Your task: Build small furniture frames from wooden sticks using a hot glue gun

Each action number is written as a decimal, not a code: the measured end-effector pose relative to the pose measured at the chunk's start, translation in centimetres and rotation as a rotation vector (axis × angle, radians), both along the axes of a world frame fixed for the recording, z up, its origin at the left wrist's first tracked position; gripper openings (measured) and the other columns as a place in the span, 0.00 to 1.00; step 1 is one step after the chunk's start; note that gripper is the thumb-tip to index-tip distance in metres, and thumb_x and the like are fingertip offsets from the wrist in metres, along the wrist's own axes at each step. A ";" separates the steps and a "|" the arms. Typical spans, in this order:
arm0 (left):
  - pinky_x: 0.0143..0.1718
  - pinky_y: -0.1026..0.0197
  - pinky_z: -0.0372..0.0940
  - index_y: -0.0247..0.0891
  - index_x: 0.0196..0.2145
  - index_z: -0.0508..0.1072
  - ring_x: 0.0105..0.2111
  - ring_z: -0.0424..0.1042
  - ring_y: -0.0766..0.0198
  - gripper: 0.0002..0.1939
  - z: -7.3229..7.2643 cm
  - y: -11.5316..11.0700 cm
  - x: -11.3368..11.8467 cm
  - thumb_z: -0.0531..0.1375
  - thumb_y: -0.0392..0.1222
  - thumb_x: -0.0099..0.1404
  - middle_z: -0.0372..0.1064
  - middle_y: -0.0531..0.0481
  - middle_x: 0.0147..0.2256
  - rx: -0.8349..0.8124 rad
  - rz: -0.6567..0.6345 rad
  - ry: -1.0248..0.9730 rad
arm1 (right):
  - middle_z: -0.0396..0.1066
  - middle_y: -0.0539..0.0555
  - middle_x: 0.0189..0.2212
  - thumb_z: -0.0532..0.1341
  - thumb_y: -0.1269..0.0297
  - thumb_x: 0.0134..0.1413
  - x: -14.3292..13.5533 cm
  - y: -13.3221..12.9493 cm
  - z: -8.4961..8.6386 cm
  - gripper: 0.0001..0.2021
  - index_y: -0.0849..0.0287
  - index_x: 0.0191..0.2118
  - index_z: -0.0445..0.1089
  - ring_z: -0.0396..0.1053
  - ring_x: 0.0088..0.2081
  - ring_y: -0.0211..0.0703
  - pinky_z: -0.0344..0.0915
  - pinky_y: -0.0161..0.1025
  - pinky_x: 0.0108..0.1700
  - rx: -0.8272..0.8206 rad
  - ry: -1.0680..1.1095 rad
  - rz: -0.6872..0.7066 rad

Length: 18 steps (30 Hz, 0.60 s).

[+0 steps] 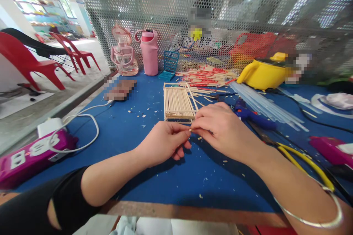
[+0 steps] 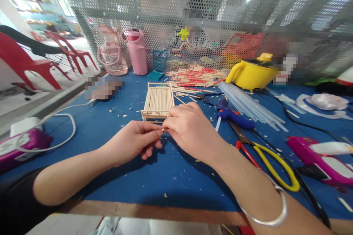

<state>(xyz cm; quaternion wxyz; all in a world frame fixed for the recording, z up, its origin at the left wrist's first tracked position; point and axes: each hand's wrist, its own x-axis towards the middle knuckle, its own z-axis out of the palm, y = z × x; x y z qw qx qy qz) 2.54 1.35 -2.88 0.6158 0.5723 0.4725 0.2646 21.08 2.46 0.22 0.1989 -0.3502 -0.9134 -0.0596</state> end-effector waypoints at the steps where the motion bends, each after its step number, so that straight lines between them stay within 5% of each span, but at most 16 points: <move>1: 0.15 0.68 0.57 0.37 0.33 0.75 0.15 0.62 0.72 0.12 0.4 0.0 -0.3 0.58 0.47 0.61 0.69 0.54 0.22 0.078 -0.012 0.101 | 0.72 0.52 0.32 0.58 0.65 0.60 0.1 0.2 -0.1 0.09 0.55 0.31 0.75 0.66 0.37 0.43 0.55 0.45 0.44 0.047 -0.013 -0.028; 3: 0.16 0.67 0.53 0.37 0.29 0.76 0.15 0.60 0.71 0.11 1.4 0.2 -1.3 0.59 0.46 0.59 0.65 0.56 0.17 0.319 0.039 0.308 | 0.71 0.51 0.31 0.59 0.63 0.59 0.2 0.7 -0.2 0.08 0.54 0.31 0.75 0.64 0.37 0.43 0.52 0.47 0.45 0.136 -0.006 -0.079; 5: 0.19 0.66 0.53 0.36 0.25 0.73 0.17 0.59 0.71 0.08 2.6 1.0 -2.5 0.59 0.43 0.57 0.61 0.56 0.17 0.588 0.227 0.387 | 0.70 0.51 0.30 0.59 0.61 0.59 0.2 1.4 -0.6 0.09 0.54 0.31 0.75 0.63 0.37 0.44 0.51 0.47 0.45 0.217 0.024 -0.104; 6: 0.20 0.66 0.53 0.36 0.28 0.73 0.19 0.60 0.70 0.05 3.2 1.7 -3.2 0.59 0.40 0.56 0.61 0.57 0.18 0.662 0.317 0.390 | 0.70 0.51 0.30 0.59 0.61 0.60 0.1 1.7 -0.7 0.09 0.54 0.32 0.75 0.63 0.37 0.43 0.50 0.47 0.46 0.250 0.036 -0.108; 8: 0.26 0.65 0.58 0.36 0.38 0.70 0.25 0.65 0.68 0.14 4.0 3.4 -4.1 0.58 0.32 0.51 0.66 0.56 0.24 0.818 0.387 0.353 | 0.70 0.51 0.30 0.58 0.61 0.60 -0.1 2.3 -1.1 0.10 0.54 0.32 0.75 0.63 0.37 0.43 0.49 0.47 0.46 0.288 0.039 -0.099; 11: 0.39 0.60 0.64 0.36 0.50 0.66 0.43 0.71 0.59 0.29 4.4 6.0 -4.3 0.56 0.27 0.47 0.72 0.46 0.43 0.782 0.104 0.253 | 0.70 0.51 0.30 0.57 0.62 0.61 -0.4 2.8 -1.5 0.10 0.54 0.33 0.75 0.62 0.37 0.43 0.49 0.46 0.47 0.298 0.024 -0.079; 14: 0.40 0.60 0.65 0.38 0.61 0.58 0.46 0.71 0.56 0.40 3.9 7.2 -3.4 0.59 0.29 0.48 0.72 0.42 0.48 0.622 -0.213 0.178 | 0.70 0.50 0.29 0.56 0.62 0.62 -0.5 3.0 -1.8 0.11 0.54 0.32 0.75 0.62 0.37 0.42 0.49 0.45 0.47 0.306 0.035 -0.087; 18: 0.40 0.60 0.65 0.35 0.63 0.54 0.40 0.72 0.59 0.43 2.6 6.7 -2.3 0.60 0.30 0.49 0.72 0.43 0.43 0.704 -0.213 0.254 | 0.70 0.50 0.27 0.56 0.62 0.62 -0.5 3.2 -2.1 0.12 0.54 0.31 0.75 0.62 0.36 0.41 0.50 0.45 0.46 0.319 0.060 -0.078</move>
